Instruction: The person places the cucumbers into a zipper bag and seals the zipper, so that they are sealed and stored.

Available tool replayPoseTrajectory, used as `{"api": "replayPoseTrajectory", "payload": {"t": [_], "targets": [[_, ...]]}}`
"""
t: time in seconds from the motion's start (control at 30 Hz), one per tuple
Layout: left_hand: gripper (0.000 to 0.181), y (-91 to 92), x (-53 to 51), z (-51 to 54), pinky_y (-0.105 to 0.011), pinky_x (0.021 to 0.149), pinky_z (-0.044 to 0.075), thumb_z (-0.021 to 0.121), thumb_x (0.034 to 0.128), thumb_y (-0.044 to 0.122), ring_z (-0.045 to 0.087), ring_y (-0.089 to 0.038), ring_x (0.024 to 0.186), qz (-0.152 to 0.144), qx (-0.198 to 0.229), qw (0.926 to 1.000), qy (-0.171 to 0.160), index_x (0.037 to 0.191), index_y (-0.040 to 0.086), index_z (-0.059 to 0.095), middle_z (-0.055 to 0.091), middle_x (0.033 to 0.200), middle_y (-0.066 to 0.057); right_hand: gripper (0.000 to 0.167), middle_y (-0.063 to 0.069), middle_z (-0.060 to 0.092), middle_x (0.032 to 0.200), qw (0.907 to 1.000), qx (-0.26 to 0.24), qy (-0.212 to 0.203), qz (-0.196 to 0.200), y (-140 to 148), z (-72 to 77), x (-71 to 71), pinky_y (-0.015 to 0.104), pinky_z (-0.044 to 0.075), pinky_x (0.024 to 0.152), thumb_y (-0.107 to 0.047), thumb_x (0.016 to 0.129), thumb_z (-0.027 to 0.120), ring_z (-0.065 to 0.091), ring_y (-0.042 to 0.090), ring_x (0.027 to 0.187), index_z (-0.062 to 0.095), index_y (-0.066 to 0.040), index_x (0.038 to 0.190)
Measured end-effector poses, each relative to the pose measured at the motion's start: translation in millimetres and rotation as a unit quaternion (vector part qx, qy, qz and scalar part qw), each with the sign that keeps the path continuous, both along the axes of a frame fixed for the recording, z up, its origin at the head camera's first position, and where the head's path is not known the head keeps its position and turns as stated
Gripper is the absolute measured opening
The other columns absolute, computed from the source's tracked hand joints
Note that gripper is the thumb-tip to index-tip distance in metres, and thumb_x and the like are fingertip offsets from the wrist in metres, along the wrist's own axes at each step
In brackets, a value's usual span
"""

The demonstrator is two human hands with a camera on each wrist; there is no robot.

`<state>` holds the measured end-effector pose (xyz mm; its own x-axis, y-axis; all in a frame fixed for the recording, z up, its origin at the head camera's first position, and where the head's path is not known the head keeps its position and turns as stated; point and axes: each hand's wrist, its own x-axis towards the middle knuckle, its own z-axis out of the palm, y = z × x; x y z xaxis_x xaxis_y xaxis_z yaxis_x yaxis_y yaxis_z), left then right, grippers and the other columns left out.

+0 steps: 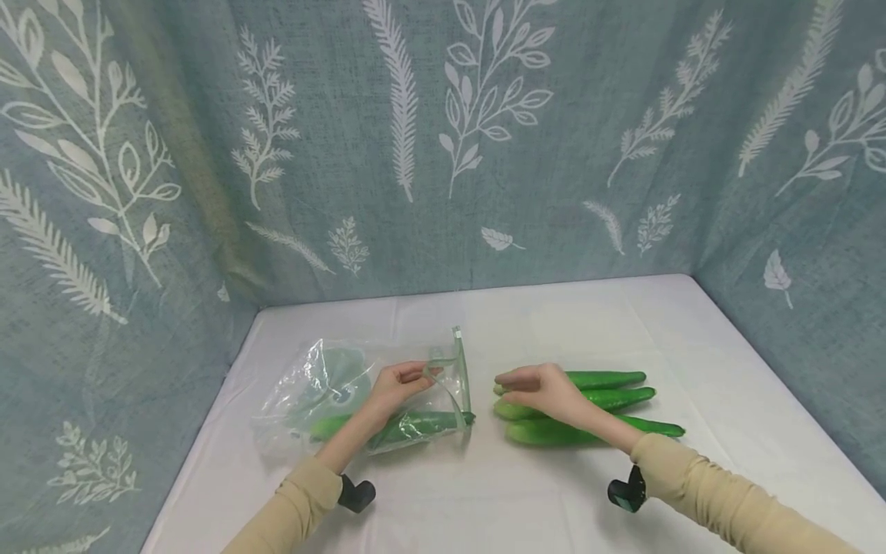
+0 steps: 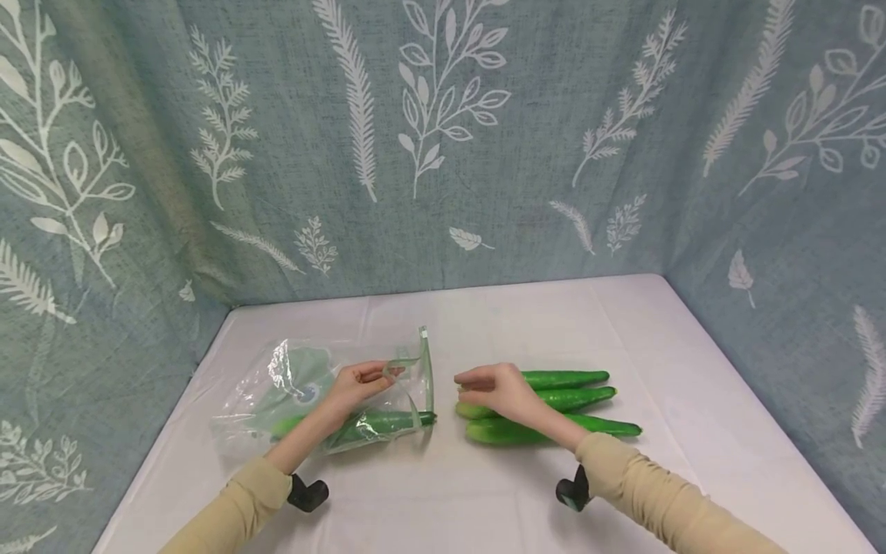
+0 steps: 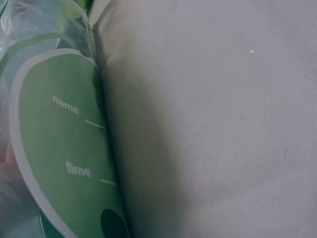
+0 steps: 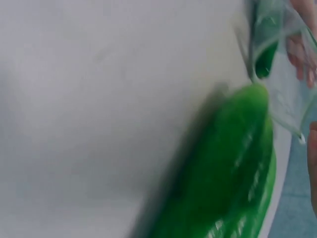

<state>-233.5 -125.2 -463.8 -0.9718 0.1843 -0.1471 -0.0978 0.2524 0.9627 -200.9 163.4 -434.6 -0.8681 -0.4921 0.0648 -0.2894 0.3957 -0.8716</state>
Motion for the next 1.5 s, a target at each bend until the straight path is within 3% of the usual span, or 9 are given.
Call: {"api": "replayPoseTrajectory", "payload": {"t": [0.37,0.57,0.9,1.2,1.5], "targets": [[0.036,-1.4,-1.8,3.0,-0.050,0.105,0.041,0.067,0.0842,0.012,0.056,-0.034,0.121,0.008,-0.008,0.9999,-0.001,0.119,0.002,0.063,0.067,0.118,-0.014,0.043,0.016,0.065,0.121,0.9989,0.033,-0.016,-0.030,41,10.5,-7.7,0.026,0.055,0.086,-0.026,0.088,0.067,0.063,0.031,0.112,0.061,-0.001,0.123],[0.036,-1.5,-1.1,4.6,-0.048,0.105,0.042,0.067,0.0841,0.010,0.056,-0.034,0.121,0.007,-0.003,1.0000,-0.002,0.119,0.001,0.063,0.067,0.118,-0.015,0.042,0.015,0.066,0.121,0.9968,0.064,-0.007,-0.047,62,9.2,-10.7,0.025,0.055,0.086,-0.028,0.088,0.067,0.063,0.030,0.111,0.063,-0.004,0.122],[0.036,-2.1,-2.0,7.7,-0.048,0.106,0.041,0.065,0.0862,0.011,0.059,-0.030,0.118,-0.008,0.000,1.0000,-0.003,0.121,0.003,0.062,0.067,0.118,-0.011,0.040,0.021,0.065,0.118,0.9931,0.085,0.015,-0.080,98,15.8,-19.7,0.022,0.056,0.081,-0.021,0.089,0.066,0.065,0.034,0.106,0.062,0.002,0.120],[0.035,-0.3,-1.8,7.3,-0.049,0.106,0.041,0.065,0.0864,0.010,0.061,-0.030,0.115,-0.006,0.004,0.9999,-0.008,0.120,0.002,0.062,0.067,0.117,-0.013,0.044,0.023,0.064,0.120,0.9812,0.152,0.021,-0.117,139,15.8,-25.3,0.037,0.056,0.084,-0.028,0.090,0.064,0.064,0.036,0.108,0.060,0.002,0.123],[0.035,-2.1,-1.1,4.5,-0.048,0.106,0.041,0.066,0.0861,0.010,0.061,-0.029,0.115,-0.005,0.008,0.9998,-0.016,0.120,0.003,0.062,0.067,0.118,-0.012,0.046,0.025,0.063,0.120,0.9748,0.175,0.018,-0.137,165,10.6,-24.1,0.046,0.054,0.088,-0.028,0.091,0.063,0.060,0.041,0.111,0.058,0.004,0.124]]}}
